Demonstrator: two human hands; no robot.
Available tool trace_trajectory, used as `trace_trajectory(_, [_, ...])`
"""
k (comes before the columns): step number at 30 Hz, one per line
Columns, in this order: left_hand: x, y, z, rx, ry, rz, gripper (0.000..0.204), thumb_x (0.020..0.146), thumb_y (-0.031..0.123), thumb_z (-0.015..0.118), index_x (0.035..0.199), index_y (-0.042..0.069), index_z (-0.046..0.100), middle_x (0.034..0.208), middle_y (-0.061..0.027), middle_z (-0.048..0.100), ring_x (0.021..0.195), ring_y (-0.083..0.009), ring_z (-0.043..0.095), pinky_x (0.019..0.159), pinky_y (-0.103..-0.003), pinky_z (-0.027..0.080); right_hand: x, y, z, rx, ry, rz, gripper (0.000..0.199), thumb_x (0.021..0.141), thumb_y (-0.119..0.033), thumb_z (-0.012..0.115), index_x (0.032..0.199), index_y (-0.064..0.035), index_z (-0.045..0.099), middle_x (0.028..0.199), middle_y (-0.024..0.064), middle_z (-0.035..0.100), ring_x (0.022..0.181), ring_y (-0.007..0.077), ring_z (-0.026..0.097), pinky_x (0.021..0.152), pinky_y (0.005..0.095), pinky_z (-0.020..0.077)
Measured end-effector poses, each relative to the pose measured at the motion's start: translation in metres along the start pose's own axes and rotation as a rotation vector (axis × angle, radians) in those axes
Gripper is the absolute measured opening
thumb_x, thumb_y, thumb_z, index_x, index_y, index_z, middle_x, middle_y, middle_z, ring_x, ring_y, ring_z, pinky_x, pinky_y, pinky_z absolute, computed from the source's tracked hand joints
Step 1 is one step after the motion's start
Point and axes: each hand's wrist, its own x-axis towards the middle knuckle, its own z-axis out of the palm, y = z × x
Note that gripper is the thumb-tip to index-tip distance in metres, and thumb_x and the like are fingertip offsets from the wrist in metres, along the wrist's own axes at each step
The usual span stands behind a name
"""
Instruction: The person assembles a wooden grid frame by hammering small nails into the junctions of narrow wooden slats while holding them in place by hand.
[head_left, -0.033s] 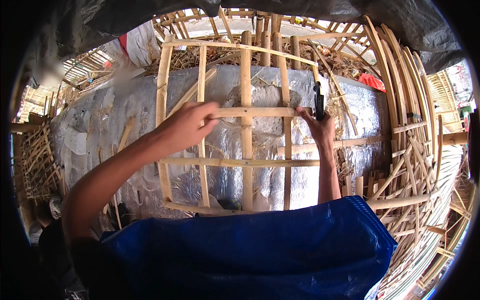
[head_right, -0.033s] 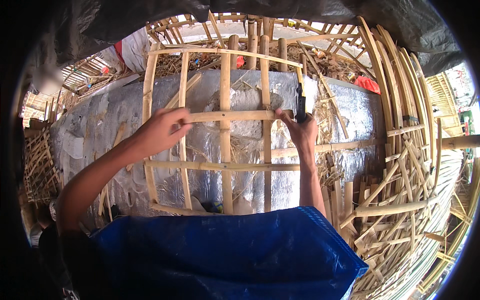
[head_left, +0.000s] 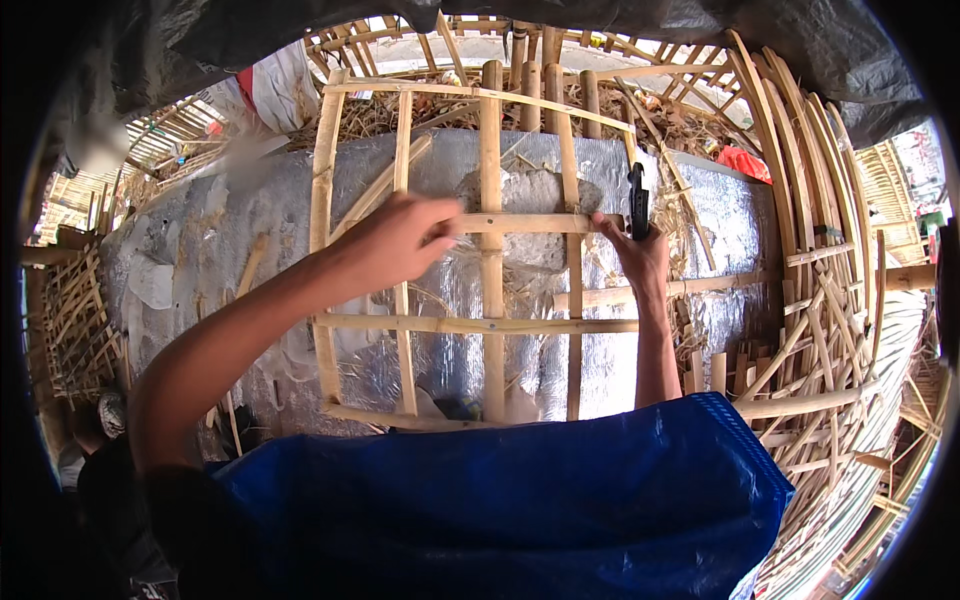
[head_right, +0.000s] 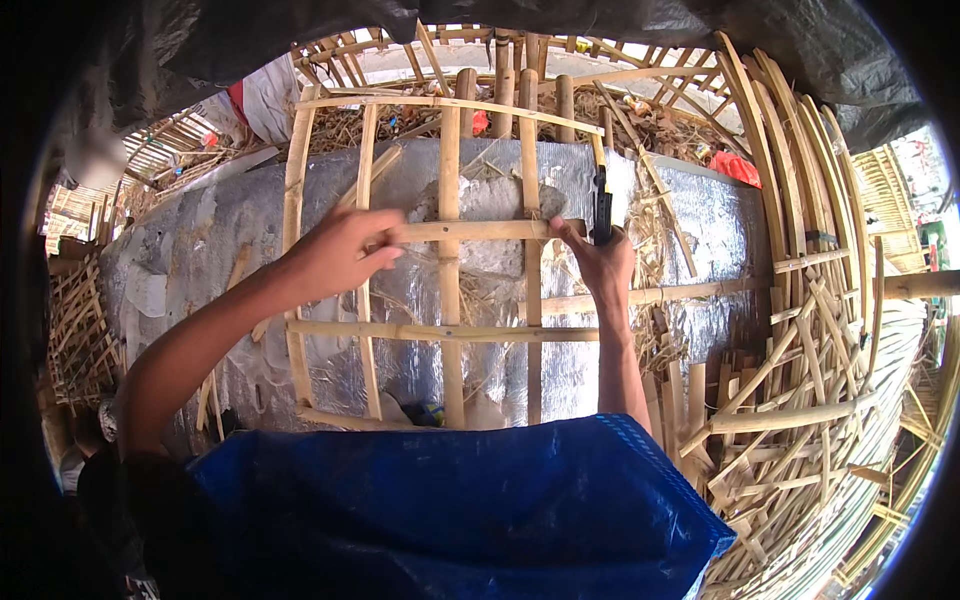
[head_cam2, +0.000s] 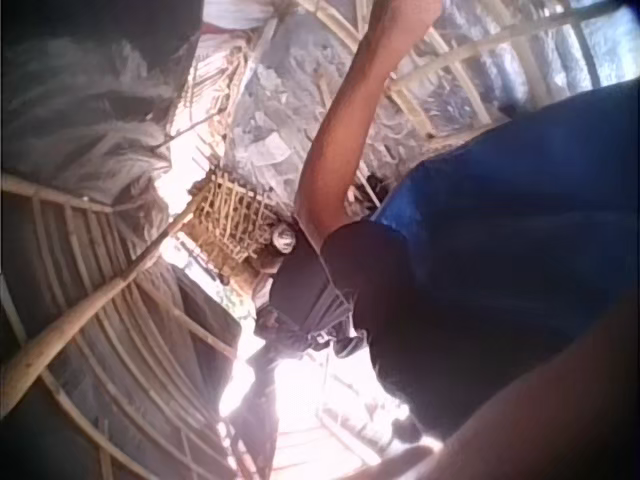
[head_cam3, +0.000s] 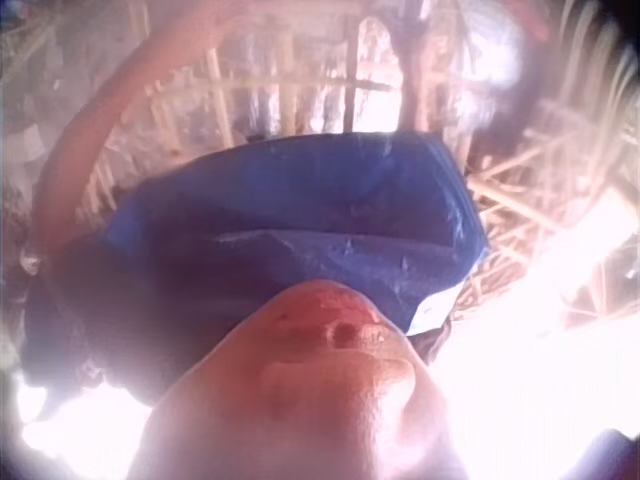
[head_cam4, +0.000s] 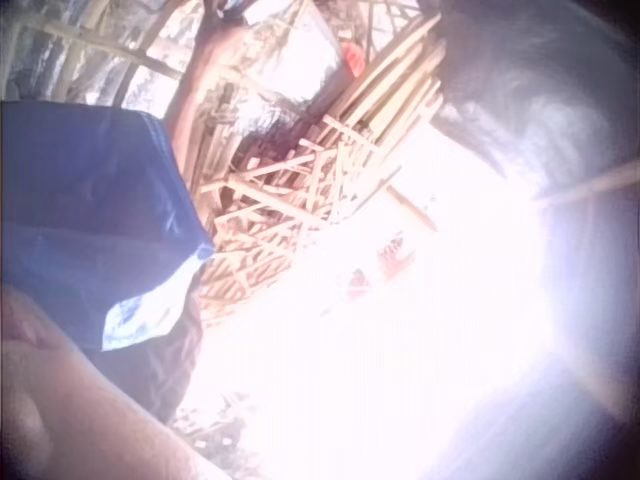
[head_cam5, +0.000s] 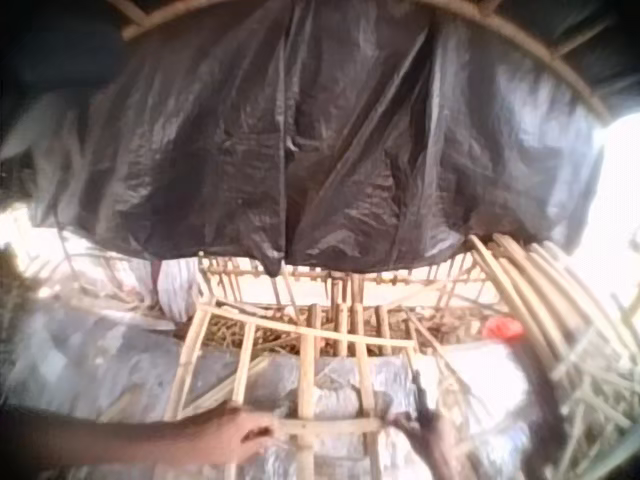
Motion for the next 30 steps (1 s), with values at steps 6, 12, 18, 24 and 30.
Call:
trace_trajectory(6, [0.104, 0.009, 0.041, 0.041, 0.120, 0.152, 0.009, 0.080, -0.003, 0.062, 0.073, -0.002, 0.068, 0.073, -0.0136, 0.069, 0.066, -0.0183, 0.069, 0.057, -0.030, 0.050, -0.004, -0.016, 0.003, -0.001, -0.023, 0.000, 0.061, 0.068, -0.067, 0.083, 0.061, -0.0091, 0.063, 0.051, -0.0040, 0.050, 0.047, 0.0089, 0.045, 0.046, 0.0298, 0.0373])
trace_trajectory(12, [0.096, -0.021, 0.090, -0.015, 0.345, 0.130, 0.005, 0.077, 0.005, 0.067, 0.082, 0.003, 0.069, 0.070, -0.0078, 0.068, 0.057, -0.0172, 0.062, 0.056, -0.032, 0.048, -0.003, -0.005, -0.002, -0.030, -0.023, 0.056, 0.066, 0.065, -0.070, 0.082, 0.058, -0.0083, 0.060, 0.052, -0.0025, 0.050, 0.050, 0.0110, 0.047, 0.049, 0.0325, 0.0394])
trace_trajectory(18, [0.057, -0.015, 0.127, 0.222, -0.038, 0.121, 0.002, 0.076, 0.007, 0.072, 0.078, 0.007, 0.071, 0.072, -0.0090, 0.070, 0.060, -0.0185, 0.065, 0.054, -0.034, 0.051, 0.002, 0.003, 0.005, -0.017, -0.019, -0.006, 0.069, 0.065, -0.075, 0.079, 0.052, -0.0127, 0.052, 0.049, -0.0045, 0.047, 0.047, 0.0086, 0.044, 0.045, 0.0291, 0.0370])
trace_trajectory(24, [0.069, -0.034, 0.196, 0.732, -0.102, 0.292, 0.014, 0.073, -0.006, 0.063, 0.064, 0.004, 0.068, 0.066, -0.0110, 0.065, 0.062, -0.0199, 0.066, 0.053, -0.038, 0.055, 0.000, -0.002, 0.007, -0.004, -0.049, 0.011, 0.069, 0.067, -0.075, 0.078, 0.051, -0.0123, 0.051, 0.048, -0.0045, 0.046, 0.047, 0.0085, 0.044, 0.045, 0.0301, 0.0367])
trace_trajectory(30, [0.075, 0.006, 0.187, 0.567, -0.215, 0.195, 0.012, 0.081, 0.002, 0.057, 0.085, 0.001, 0.069, 0.084, -0.0167, 0.068, 0.095, -0.0345, 0.068, 0.086, -0.053, 0.048, 0.000, 0.002, 0.004, 0.036, -0.017, 0.023, 0.068, 0.066, -0.070, 0.081, 0.051, -0.0103, 0.052, 0.048, -0.0040, 0.048, 0.047, 0.0093, 0.047, 0.046, 0.0306, 0.0379])
